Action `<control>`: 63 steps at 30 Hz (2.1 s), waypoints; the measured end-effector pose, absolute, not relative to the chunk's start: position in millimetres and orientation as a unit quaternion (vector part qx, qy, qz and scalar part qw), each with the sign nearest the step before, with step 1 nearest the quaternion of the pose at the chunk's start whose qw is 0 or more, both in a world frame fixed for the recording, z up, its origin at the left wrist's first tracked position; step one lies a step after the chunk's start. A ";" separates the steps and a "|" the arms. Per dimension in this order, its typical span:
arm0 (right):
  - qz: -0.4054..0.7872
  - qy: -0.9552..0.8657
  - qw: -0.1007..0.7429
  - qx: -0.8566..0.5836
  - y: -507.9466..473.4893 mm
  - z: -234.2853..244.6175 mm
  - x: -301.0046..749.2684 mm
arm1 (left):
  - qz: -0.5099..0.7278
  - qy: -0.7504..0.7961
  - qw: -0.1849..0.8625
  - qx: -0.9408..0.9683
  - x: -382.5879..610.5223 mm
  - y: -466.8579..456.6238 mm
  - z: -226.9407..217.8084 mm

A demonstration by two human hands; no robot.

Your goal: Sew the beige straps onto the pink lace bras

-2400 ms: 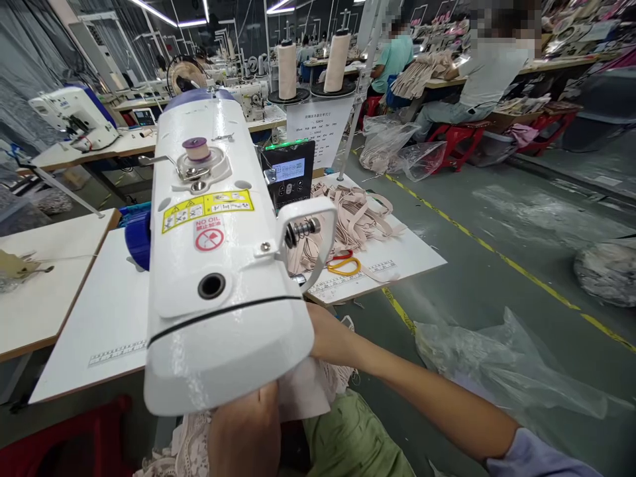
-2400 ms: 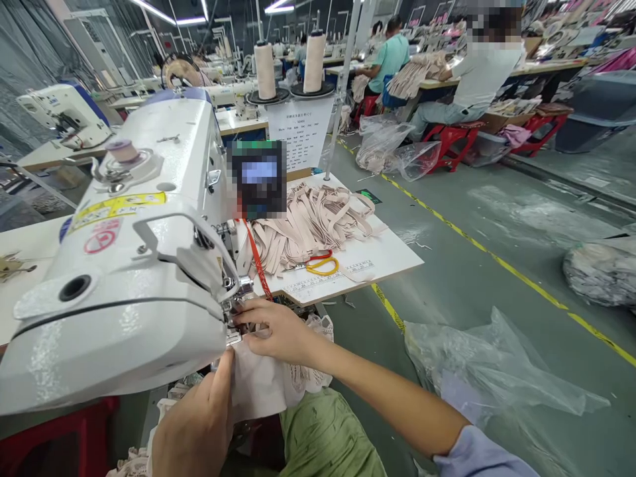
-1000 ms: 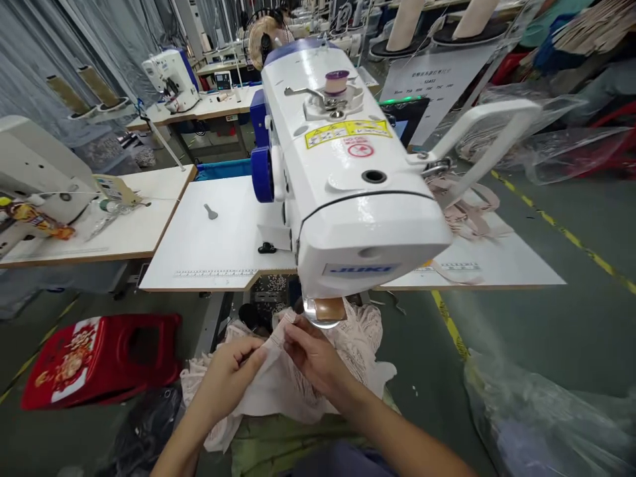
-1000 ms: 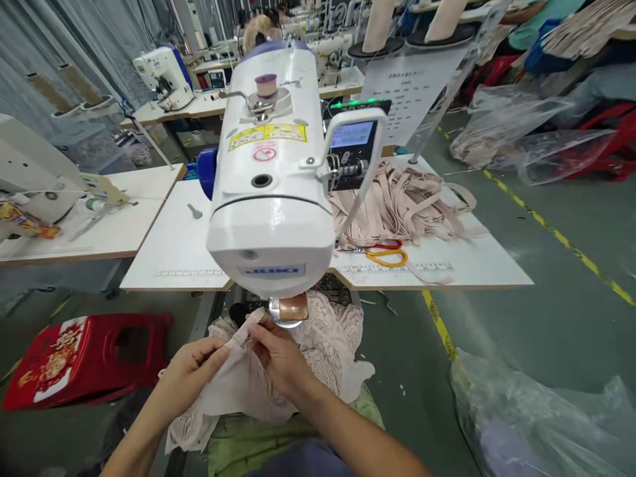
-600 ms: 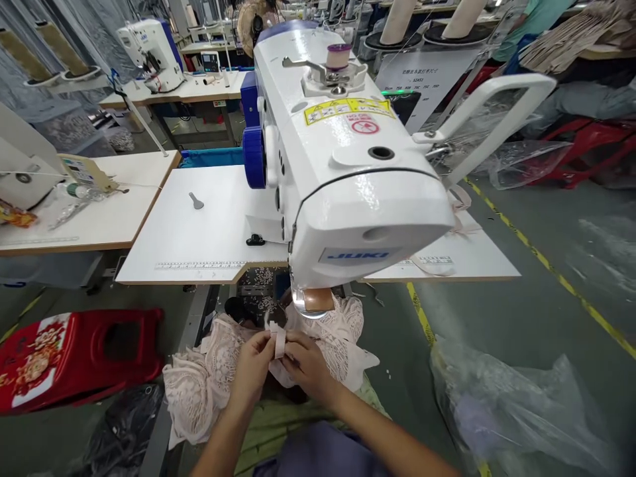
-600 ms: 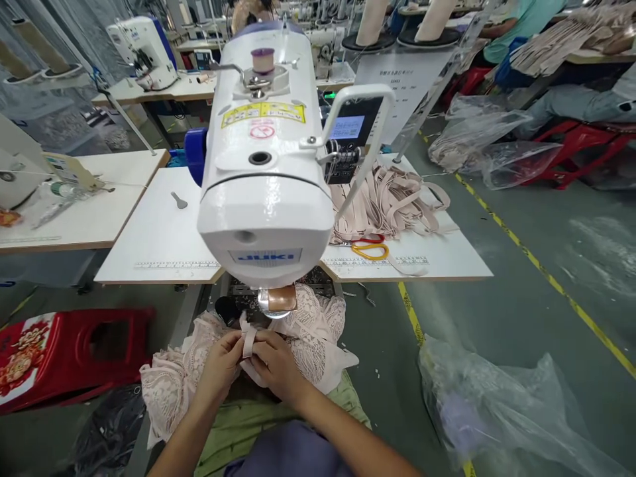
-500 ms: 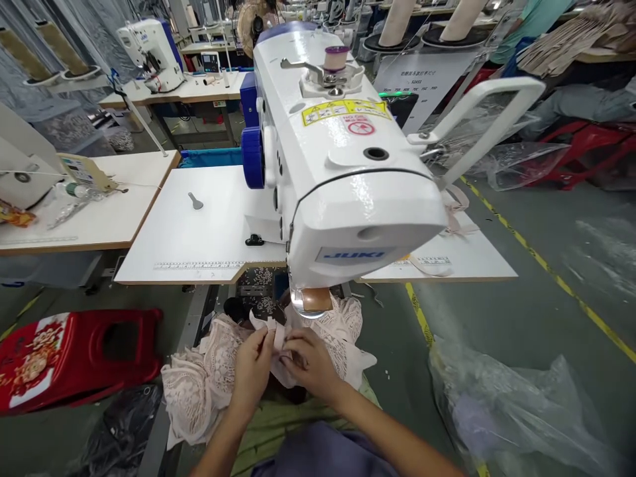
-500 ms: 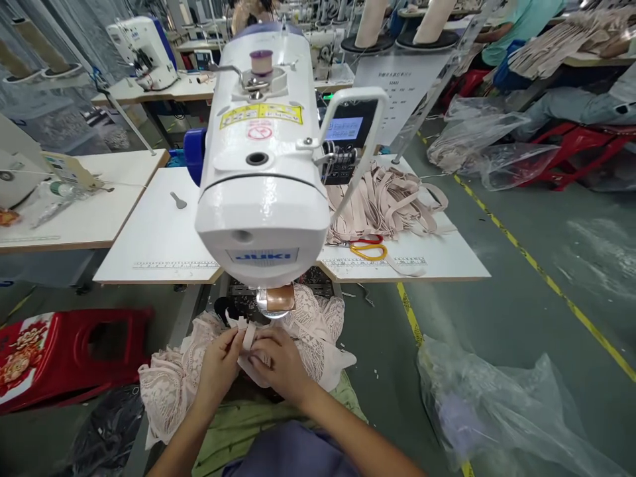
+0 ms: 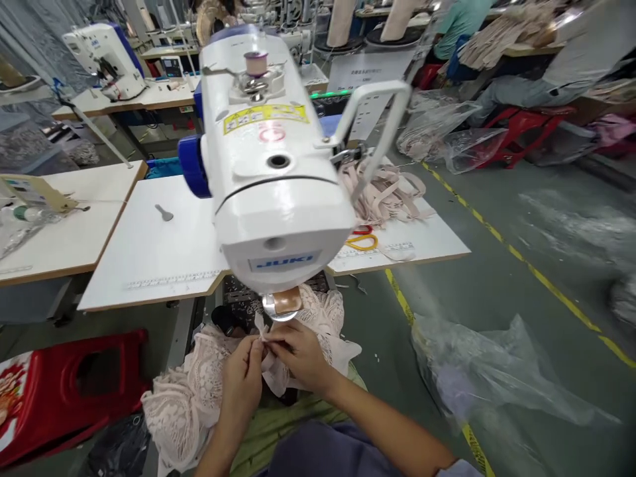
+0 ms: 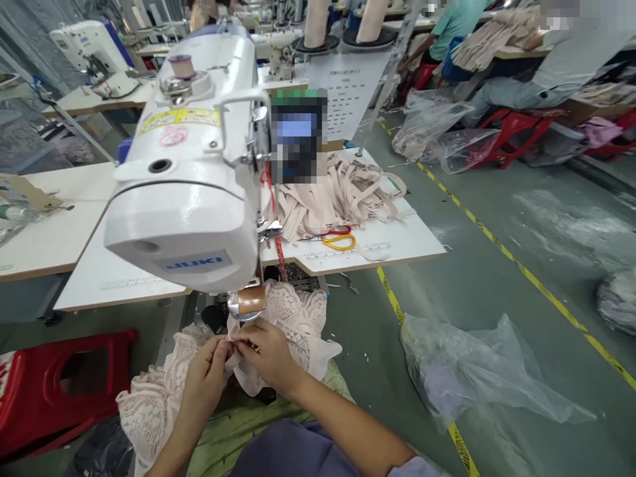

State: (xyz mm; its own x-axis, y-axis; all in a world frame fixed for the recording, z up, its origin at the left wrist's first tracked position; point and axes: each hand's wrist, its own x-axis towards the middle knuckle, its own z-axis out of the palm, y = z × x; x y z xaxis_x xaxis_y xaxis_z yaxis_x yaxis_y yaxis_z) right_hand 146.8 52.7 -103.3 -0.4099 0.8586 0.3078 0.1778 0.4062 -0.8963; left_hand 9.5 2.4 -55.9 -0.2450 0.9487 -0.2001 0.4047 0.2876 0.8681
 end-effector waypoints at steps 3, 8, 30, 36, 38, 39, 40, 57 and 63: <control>0.323 -0.808 0.400 -0.288 61.7 -117.6 158.9 | 0.348 0.706 0.380 0.486 10.3 10.6 -65.4; 0.140 -0.859 0.207 -0.447 165.9 -111.6 236.7 | 0.310 0.701 0.374 0.523 4.3 14.0 -84.4; 0.247 -0.845 0.119 -0.460 119.0 -51.9 324.0 | 0.438 0.569 0.631 0.292 6.7 8.9 -65.7; 0.298 -0.867 0.152 -0.370 44.3 -46.8 267.5 | 0.436 0.551 0.654 0.281 8.2 10.8 -55.5; 0.300 -0.869 0.162 -0.358 45.1 -53.2 254.2 | 0.424 0.556 0.649 0.300 8.6 9.7 -51.4; 0.304 -0.870 0.165 -0.352 47.6 -56.2 249.5 | 0.417 0.564 0.638 0.319 8.8 9.3 -49.6; 0.310 -0.870 0.166 -0.346 50.5 -58.7 246.0 | 0.409 0.573 0.623 0.341 9.1 9.1 -48.1; 0.436 -0.783 0.258 -0.360 38.8 -74.6 244.7 | 0.363 0.620 0.548 0.430 -0.4 16.2 -33.1; 0.465 -0.772 0.213 -0.378 46.0 -74.6 228.6 | 0.324 0.627 0.547 0.450 -3.7 16.8 -31.4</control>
State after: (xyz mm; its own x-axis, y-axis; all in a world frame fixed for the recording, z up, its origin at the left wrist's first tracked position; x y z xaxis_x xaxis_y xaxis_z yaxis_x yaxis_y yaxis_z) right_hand 228.6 46.0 -74.6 -0.6239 0.7812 -0.0219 0.3847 0.2826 -0.8787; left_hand -3.7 16.8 -31.4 0.0031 0.9190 -0.3943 0.2102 0.3849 0.8987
